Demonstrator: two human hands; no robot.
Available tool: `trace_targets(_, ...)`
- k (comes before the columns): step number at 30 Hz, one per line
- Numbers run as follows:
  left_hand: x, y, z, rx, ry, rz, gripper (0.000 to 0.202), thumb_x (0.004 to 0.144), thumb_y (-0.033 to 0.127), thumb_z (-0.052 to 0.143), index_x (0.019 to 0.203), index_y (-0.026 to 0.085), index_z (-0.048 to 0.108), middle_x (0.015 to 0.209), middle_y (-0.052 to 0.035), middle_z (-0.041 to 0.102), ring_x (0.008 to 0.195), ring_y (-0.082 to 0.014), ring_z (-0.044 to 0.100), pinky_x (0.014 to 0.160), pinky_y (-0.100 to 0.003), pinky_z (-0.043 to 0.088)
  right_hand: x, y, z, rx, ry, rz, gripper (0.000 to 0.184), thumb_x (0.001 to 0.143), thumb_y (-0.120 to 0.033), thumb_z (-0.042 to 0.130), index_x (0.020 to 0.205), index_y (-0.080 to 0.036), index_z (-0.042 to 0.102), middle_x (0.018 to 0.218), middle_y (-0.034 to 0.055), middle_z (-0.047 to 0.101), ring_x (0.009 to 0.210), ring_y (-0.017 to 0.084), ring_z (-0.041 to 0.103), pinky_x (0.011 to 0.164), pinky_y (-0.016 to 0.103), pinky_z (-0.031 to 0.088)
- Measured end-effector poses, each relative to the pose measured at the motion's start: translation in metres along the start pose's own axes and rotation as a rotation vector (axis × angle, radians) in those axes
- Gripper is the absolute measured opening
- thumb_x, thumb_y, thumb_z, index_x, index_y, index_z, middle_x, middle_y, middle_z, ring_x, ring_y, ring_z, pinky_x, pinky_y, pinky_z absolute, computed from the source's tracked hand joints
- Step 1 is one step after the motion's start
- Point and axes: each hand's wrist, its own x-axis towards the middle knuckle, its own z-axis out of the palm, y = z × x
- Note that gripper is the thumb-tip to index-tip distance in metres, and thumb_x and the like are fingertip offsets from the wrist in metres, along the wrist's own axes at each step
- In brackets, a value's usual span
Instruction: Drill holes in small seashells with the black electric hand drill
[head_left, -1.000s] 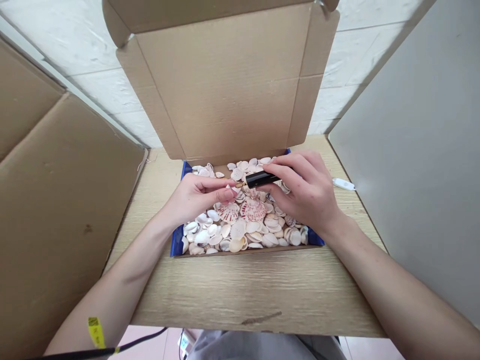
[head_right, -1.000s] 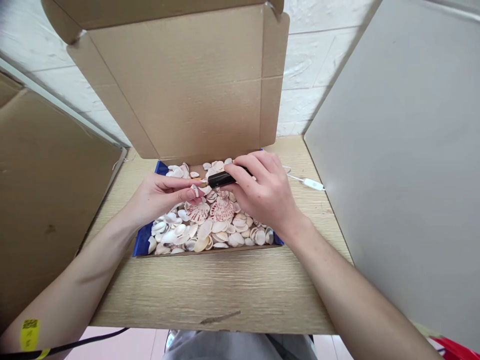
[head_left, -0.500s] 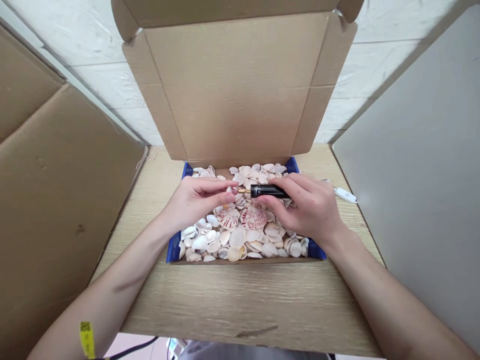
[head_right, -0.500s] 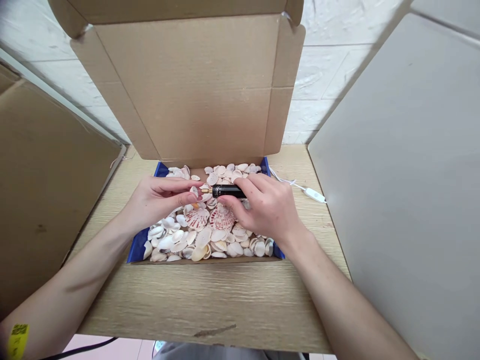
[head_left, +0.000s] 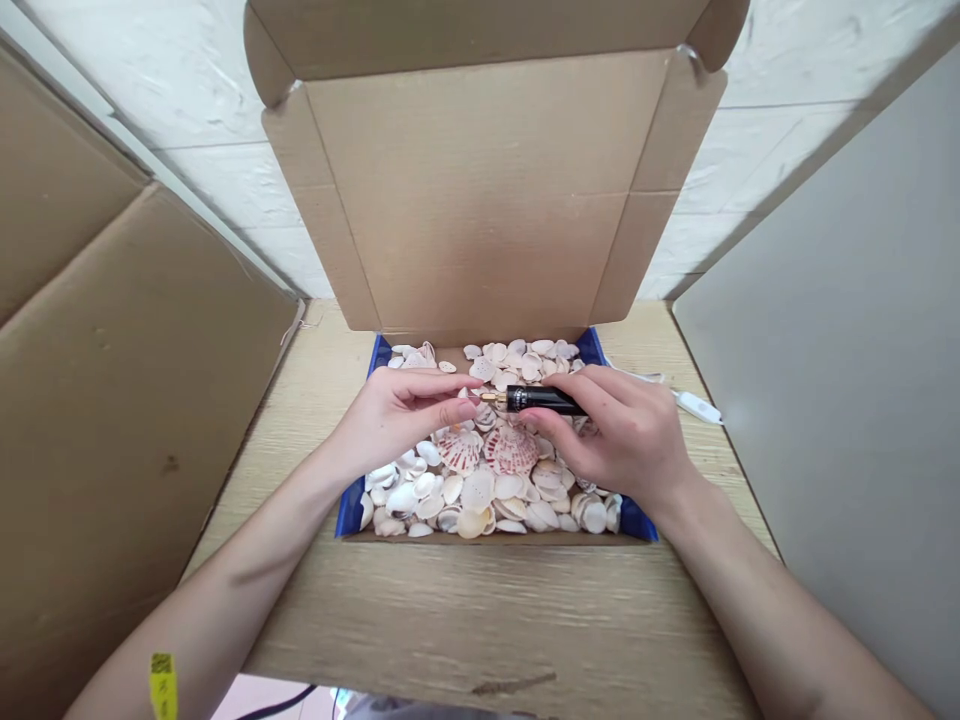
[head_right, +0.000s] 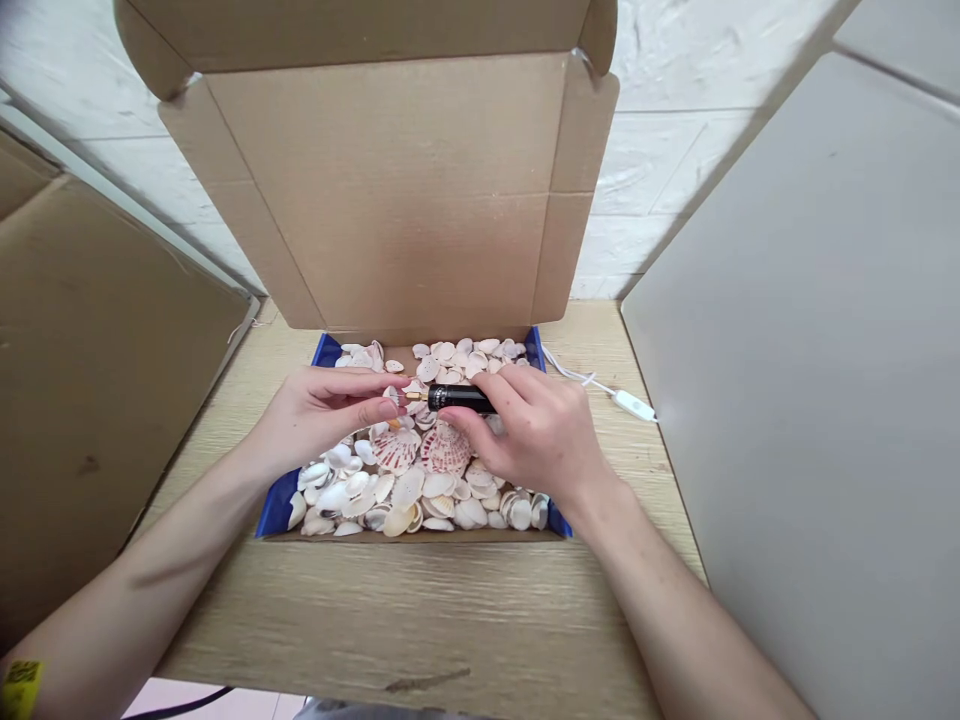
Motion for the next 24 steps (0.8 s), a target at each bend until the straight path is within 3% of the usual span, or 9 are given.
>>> trace_targets(5, -0.001, 0.0006, -0.0006, -0.018, -0.008, -0.009, 0.026, 0.076, 0.032, 0.077, 0.1, 0.023, 0.078, 0.092, -0.0044, 0.078, 0.075, -0.0119, 0.066, 0.064, -0.02, 0.05, 0.0009, -0.0007, -0.0007, 0.011, -0.004, 0.003, 0.027, 0.088, -0.042, 0.063, 0.083, -0.015, 0.066, 0.069, 0.0021, 0.067, 0.06, 0.012, 0.061, 0.051, 0.024, 0.04)
trace_targets(16, -0.0026, -0.0008, 0.0003, -0.035, -0.024, -0.008, 0.03, 0.075, 0.034, 0.077, 0.101, 0.021, 0.077, 0.096, -0.0062, 0.078, 0.081, -0.0174, 0.07, 0.072, -0.026, 0.056, -0.0001, -0.0013, 0.0003, -0.017, 0.01, -0.016, 0.027, 0.088, -0.043, 0.062, 0.083, -0.016, 0.065, 0.07, 0.0016, 0.068, 0.058, 0.011, 0.06, 0.05, 0.024, 0.039)
trace_targets(24, -0.003, -0.0001, 0.0, -0.044, -0.019, -0.011, 0.025, 0.076, 0.032, 0.077, 0.1, 0.022, 0.077, 0.091, -0.0042, 0.078, 0.078, -0.0142, 0.069, 0.068, -0.022, 0.054, -0.0006, -0.0019, 0.0015, -0.038, 0.058, -0.044, 0.026, 0.086, -0.041, 0.065, 0.086, -0.016, 0.065, 0.074, 0.0033, 0.068, 0.063, 0.013, 0.061, 0.054, 0.025, 0.042)
